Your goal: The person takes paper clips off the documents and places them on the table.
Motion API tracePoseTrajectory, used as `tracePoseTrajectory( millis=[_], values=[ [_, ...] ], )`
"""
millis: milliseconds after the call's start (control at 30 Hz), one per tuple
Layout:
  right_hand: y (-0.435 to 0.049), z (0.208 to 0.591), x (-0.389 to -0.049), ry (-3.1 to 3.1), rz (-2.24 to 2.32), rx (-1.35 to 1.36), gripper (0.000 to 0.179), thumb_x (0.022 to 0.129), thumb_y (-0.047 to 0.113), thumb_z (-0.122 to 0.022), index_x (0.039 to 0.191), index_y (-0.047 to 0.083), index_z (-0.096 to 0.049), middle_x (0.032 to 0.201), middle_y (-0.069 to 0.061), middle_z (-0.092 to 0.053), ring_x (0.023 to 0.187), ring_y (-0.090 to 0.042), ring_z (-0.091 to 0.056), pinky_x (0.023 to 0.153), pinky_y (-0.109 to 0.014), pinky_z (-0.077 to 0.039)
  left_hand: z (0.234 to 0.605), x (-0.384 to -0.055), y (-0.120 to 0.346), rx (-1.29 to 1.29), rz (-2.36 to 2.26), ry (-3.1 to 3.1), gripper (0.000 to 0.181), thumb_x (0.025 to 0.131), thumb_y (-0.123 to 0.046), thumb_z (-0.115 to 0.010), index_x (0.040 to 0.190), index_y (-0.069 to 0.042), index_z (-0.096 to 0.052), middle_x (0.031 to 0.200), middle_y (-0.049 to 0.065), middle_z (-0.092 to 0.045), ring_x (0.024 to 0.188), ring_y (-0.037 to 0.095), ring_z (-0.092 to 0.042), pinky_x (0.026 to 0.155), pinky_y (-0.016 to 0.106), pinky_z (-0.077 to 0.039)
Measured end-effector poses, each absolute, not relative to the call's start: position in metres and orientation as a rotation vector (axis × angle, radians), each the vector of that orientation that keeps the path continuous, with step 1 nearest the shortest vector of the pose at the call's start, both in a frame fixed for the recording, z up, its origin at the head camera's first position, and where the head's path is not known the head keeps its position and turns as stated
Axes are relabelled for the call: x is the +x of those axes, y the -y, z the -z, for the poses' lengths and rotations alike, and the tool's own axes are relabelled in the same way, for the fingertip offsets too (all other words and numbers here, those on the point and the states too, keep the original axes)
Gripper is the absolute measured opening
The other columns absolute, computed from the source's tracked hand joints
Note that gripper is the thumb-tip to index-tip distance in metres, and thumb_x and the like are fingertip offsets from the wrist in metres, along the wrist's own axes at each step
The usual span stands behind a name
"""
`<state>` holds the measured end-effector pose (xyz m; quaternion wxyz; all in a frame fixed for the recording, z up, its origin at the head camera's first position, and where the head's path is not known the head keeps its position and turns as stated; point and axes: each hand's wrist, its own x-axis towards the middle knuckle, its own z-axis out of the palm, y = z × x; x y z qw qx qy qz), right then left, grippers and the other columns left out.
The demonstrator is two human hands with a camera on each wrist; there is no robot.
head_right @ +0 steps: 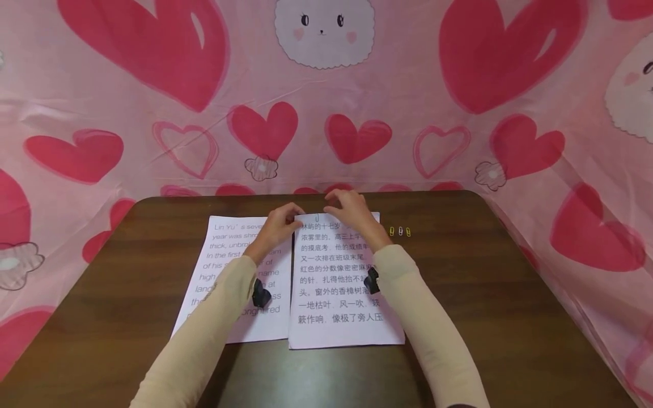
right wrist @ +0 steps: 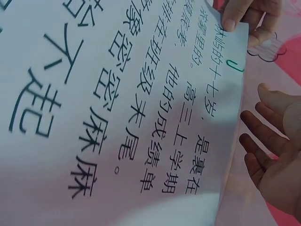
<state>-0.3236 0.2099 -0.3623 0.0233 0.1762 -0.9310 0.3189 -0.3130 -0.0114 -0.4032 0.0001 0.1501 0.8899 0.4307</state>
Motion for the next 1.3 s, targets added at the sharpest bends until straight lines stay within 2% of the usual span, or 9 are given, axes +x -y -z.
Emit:
tracePoseTrajectory(
  millis=[100,267,367,533,633,833,1300],
  values=[
    [-0.207,0.365,-0.324,2.904,-0.971,0.553,0.039,0.097,0.021,-0.066,0.132,0.004,-0.061,0.133,-0.016,-0.065,0.128,-0.034,-0.052,0.117,-0.056,-0.029,0.403,-0.313,0.011,0.483,-1.36,-2.792,0.02,0.098,-0.009,-0.063,0.117,-0.015,-0.063,0.124,0.008,-0.067,0.108,0.026,-0.061,0.106,0.042,-0.049],
    [-0.202,0.366,-0.324,2.903,-0.978,0.575,0.033,0.096,0.019,-0.067,0.126,0.004,-0.065,0.128,-0.015,-0.068,0.125,-0.032,-0.058,0.118,-0.055,-0.03,0.402,-0.314,0.012,0.526,-1.379,-2.795,0.02,0.097,-0.006,-0.062,0.117,-0.011,-0.064,0.123,0.011,-0.068,0.106,0.026,-0.062,0.103,0.041,-0.05],
    [-0.199,0.367,-0.325,2.912,-0.978,0.573,0.03,0.096,0.018,-0.068,0.123,0.005,-0.066,0.124,-0.014,-0.07,0.122,-0.03,-0.062,0.117,-0.052,-0.034,0.402,-0.314,0.012,0.525,-1.383,-2.793,0.021,0.097,-0.006,-0.062,0.117,-0.011,-0.063,0.125,0.011,-0.068,0.108,0.026,-0.063,0.104,0.042,-0.05],
    [-0.197,0.372,-0.326,2.918,-1.004,0.535,0.027,0.096,0.019,-0.068,0.119,0.006,-0.068,0.12,-0.013,-0.072,0.115,-0.028,-0.066,0.106,-0.044,-0.048,0.4,-0.315,0.013,0.503,-1.392,-2.783,0.019,0.098,-0.007,-0.062,0.117,-0.012,-0.062,0.122,0.01,-0.068,0.107,0.025,-0.063,0.103,0.041,-0.05],
    [-0.195,0.375,-0.325,2.917,-1.029,0.531,0.025,0.096,0.018,-0.067,0.118,0.006,-0.068,0.117,-0.013,-0.073,0.109,-0.028,-0.068,0.103,-0.042,-0.05,0.4,-0.315,0.014,0.504,-1.395,-2.782,0.019,0.098,-0.007,-0.062,0.117,-0.012,-0.062,0.121,0.01,-0.068,0.105,0.025,-0.062,0.102,0.041,-0.05],
    [-0.192,0.376,-0.323,2.935,-1.042,0.535,0.023,0.097,0.017,-0.065,0.117,0.006,-0.068,0.114,-0.013,-0.073,0.104,-0.027,-0.066,0.102,-0.042,-0.05,0.401,-0.315,0.014,0.507,-1.394,-2.79,0.02,0.097,-0.006,-0.062,0.117,-0.011,-0.062,0.121,0.011,-0.068,0.104,0.026,-0.063,0.101,0.04,-0.05],
    [-0.19,0.379,-0.322,2.974,-1.018,0.531,0.02,0.097,0.016,-0.065,0.115,0.007,-0.067,0.118,-0.013,-0.071,0.111,-0.028,-0.064,0.107,-0.044,-0.047,0.403,-0.316,0.014,0.505,-1.393,-2.802,0.019,0.097,-0.006,-0.063,0.116,-0.011,-0.063,0.119,0.011,-0.069,0.103,0.026,-0.062,0.102,0.041,-0.05]
  ],
)
